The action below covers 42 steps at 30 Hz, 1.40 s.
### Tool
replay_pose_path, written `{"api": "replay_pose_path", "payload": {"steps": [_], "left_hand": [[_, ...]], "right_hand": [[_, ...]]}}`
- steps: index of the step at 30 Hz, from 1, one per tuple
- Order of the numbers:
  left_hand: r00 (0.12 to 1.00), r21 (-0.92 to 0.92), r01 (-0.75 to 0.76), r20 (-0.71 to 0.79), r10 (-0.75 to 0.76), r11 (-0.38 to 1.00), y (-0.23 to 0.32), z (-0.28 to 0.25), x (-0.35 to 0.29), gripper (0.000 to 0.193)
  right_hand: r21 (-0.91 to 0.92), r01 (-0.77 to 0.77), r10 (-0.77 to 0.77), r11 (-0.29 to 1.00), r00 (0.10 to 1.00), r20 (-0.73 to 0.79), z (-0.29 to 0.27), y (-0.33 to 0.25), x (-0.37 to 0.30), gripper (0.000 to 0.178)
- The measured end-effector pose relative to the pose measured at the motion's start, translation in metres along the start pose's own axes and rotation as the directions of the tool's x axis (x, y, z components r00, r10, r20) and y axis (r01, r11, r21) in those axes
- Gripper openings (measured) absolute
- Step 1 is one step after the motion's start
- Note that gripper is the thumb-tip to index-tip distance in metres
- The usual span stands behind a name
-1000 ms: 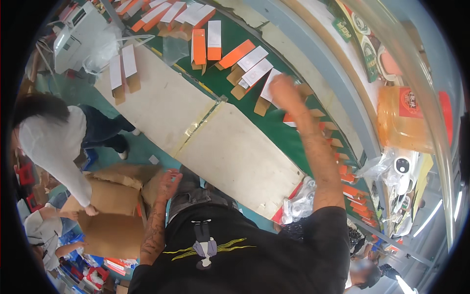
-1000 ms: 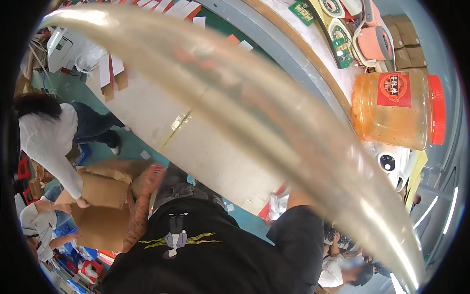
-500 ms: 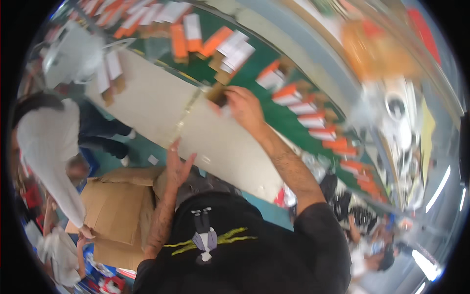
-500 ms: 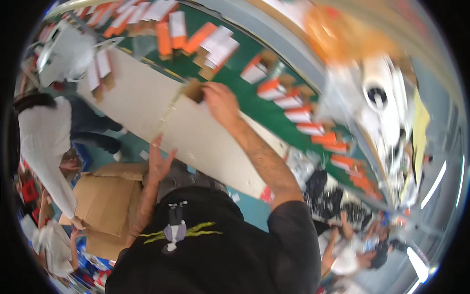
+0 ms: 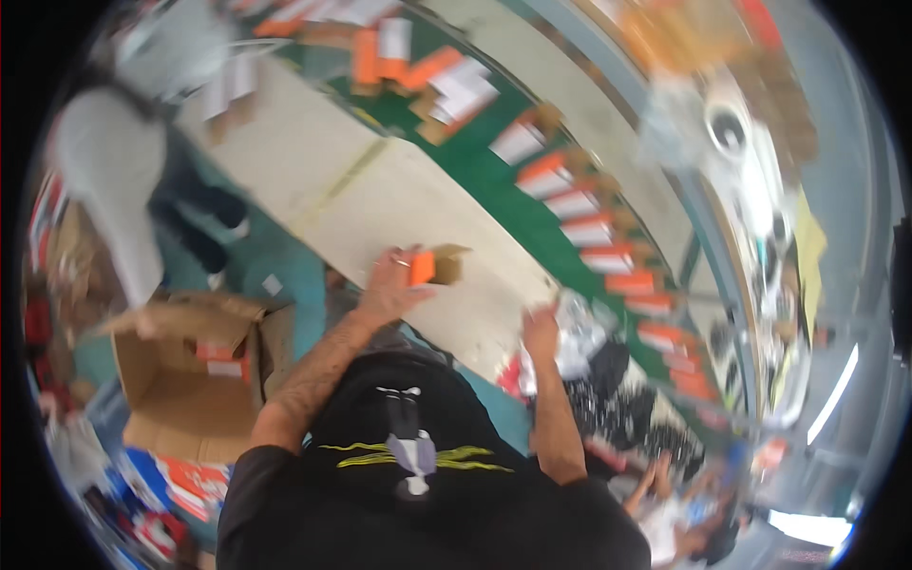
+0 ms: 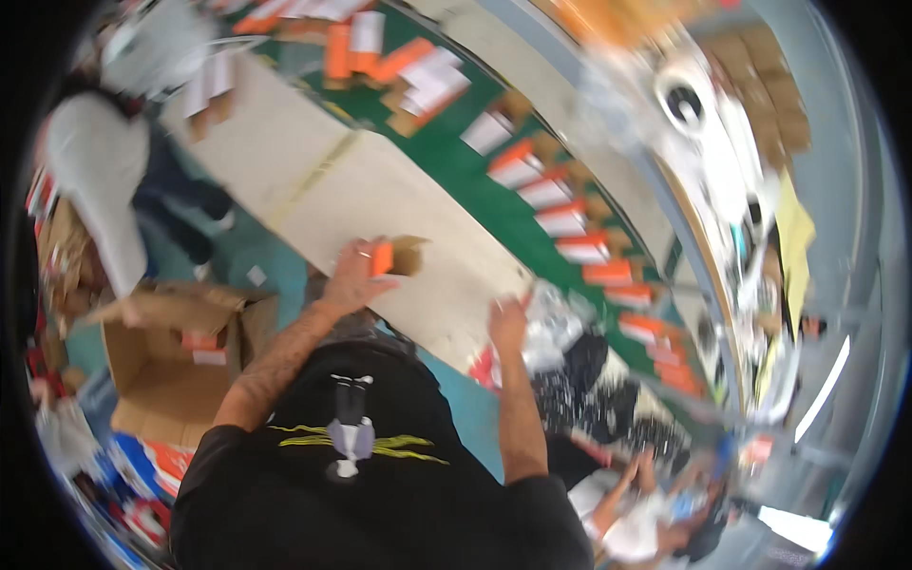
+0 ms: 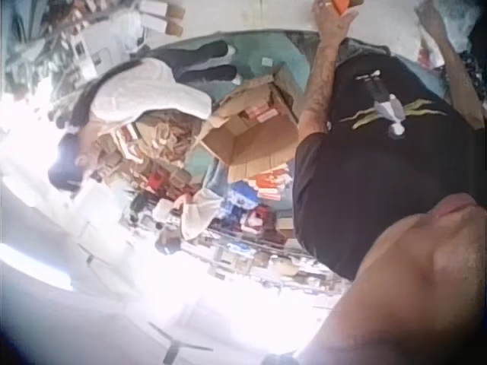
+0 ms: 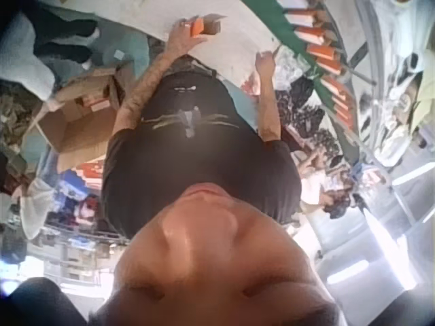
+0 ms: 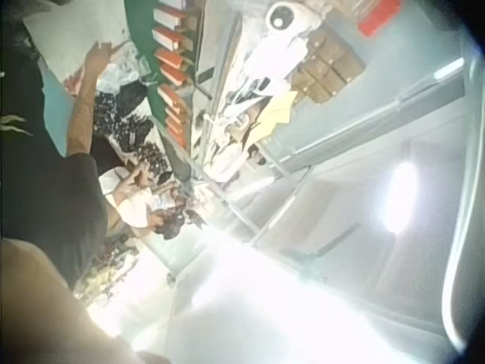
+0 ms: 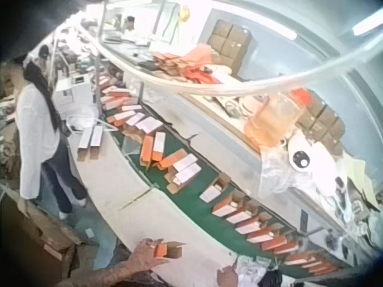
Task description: Packing electronic thermometer-like devices into individual orange and white cardboard boxes at a factory assembly line.
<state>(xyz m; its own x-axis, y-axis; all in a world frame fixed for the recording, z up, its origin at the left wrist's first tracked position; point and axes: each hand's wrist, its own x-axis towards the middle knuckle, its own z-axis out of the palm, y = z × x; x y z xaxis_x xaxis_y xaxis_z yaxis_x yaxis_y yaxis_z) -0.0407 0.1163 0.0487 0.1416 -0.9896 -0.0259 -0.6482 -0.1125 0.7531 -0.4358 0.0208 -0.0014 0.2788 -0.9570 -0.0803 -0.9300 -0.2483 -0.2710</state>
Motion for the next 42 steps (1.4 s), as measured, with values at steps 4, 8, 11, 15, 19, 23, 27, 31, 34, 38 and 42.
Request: {"api": "replay_pose_path", "payload": {"steps": [4,8,11,15,19,23,27,31,34,38,42], "left_hand": [[0.992,-0.066,0.066,-0.102,-0.073,0.996,-0.010,0.010,-0.001,0.097],[0.969,-0.089,-0.102,-0.234,0.079,0.991,-0.041,0.030,-0.003,0.081],[0.949,-0.056,-0.180,-0.274,0.158,0.982,-0.055,0.038,0.004,0.078],[0.980,-0.064,-0.043,-0.198,0.030,0.997,-0.054,0.030,0.006,0.076],[0.980,-0.108,-0.019,-0.201,-0.003,0.994,-0.056,0.039,0.011,0.078],[0.995,-0.215,-0.045,-0.102,0.024,0.975,-0.043,0.055,0.010,0.079],[0.916,-0.333,-0.289,-0.370,0.157,0.898,-0.079,0.070,0.039,0.065],[0.987,-0.164,0.150,-0.030,-0.157,0.975,-0.077,0.011,0.005,0.075],[0.998,-0.162,0.056,-0.025,-0.061,0.985,-0.073,0.014,0.011,0.075],[0.995,-0.184,0.070,-0.057,-0.082,0.980,-0.059,0.023,0.012,0.080],[0.997,-0.110,0.065,-0.038,-0.069,0.992,-0.047,0.026,0.014,0.077]], "right_hand": [[-0.455,-0.081,0.285,0.887,0.871,0.401,0.006,0.051,-0.049,0.071],[-0.487,0.091,0.144,0.869,0.894,0.424,0.031,0.051,-0.049,0.066],[-0.412,0.094,0.074,0.906,0.924,0.374,0.023,0.039,-0.038,0.048],[-0.292,0.127,-0.032,0.948,0.950,0.311,-0.017,-0.007,-0.004,0.039],[-0.126,0.211,-0.172,0.969,0.949,0.265,-0.048,-0.024,0.026,0.041],[0.095,0.148,-0.162,0.984,0.974,0.160,-0.094,-0.040,0.003,0.042],[0.435,0.328,-0.391,0.838,0.919,0.060,-0.174,-0.141,0.045,0.042],[0.691,0.303,-0.498,0.657,0.862,0.096,-0.198,-0.225,0.067,0.039],[0.631,0.464,-0.608,0.621,0.793,0.015,-0.204,-0.272,0.068,0.040],[0.407,0.763,-0.799,0.503,0.590,-0.117,-0.162,-0.281,0.088,0.041],[0.382,0.747,-0.786,0.544,0.613,-0.080,-0.102,-0.274,0.082,0.043]]}}
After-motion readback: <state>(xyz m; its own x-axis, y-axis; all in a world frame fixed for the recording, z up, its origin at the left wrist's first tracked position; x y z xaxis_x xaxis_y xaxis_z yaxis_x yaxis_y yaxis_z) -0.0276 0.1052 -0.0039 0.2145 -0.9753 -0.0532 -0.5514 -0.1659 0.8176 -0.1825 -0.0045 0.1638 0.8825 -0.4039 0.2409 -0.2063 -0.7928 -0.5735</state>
